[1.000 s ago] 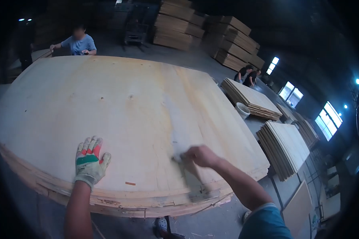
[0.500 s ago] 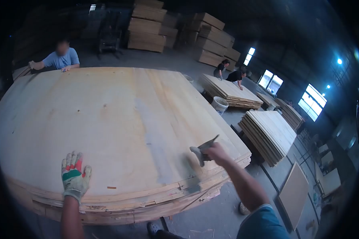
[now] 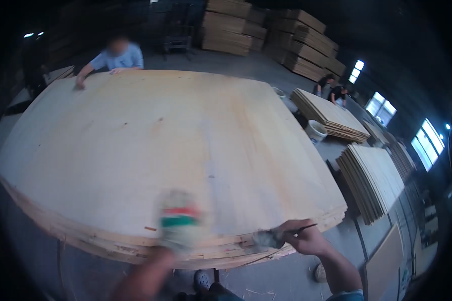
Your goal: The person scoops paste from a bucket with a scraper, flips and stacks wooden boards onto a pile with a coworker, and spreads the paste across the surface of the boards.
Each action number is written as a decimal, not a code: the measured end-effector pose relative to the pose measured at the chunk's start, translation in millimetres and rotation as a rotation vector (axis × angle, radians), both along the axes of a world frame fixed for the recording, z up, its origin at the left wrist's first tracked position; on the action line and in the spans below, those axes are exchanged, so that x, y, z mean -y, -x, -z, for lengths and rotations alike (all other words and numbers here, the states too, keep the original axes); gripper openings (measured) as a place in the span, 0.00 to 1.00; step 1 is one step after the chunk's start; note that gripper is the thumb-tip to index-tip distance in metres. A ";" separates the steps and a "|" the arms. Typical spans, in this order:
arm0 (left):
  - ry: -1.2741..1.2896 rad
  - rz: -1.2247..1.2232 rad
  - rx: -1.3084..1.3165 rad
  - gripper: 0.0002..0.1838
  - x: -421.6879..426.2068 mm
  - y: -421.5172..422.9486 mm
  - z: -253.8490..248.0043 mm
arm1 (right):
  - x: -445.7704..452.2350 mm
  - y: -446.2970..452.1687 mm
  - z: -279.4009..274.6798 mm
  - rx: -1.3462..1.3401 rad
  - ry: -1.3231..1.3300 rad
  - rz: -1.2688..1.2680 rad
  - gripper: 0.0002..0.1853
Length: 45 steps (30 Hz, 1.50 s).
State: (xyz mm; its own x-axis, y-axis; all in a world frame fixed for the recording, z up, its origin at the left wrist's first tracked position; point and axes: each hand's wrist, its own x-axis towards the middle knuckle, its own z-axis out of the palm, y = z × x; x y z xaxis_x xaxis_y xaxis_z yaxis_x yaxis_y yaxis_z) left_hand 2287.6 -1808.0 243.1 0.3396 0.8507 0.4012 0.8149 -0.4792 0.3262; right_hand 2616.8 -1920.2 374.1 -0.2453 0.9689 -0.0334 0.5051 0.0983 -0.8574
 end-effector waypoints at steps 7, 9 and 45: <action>-0.036 0.444 0.106 0.22 72.4 -237.0 -4.9 | -117.5 138.5 2.3 -0.336 0.240 0.179 0.10; -0.041 0.464 0.129 0.24 83.0 -231.6 0.8 | -169.0 163.9 87.0 -0.270 0.270 0.129 0.11; -0.199 -0.517 -0.061 0.19 68.6 782.1 -4.0 | -190.2 581.1 -97.3 0.419 -0.471 0.119 0.14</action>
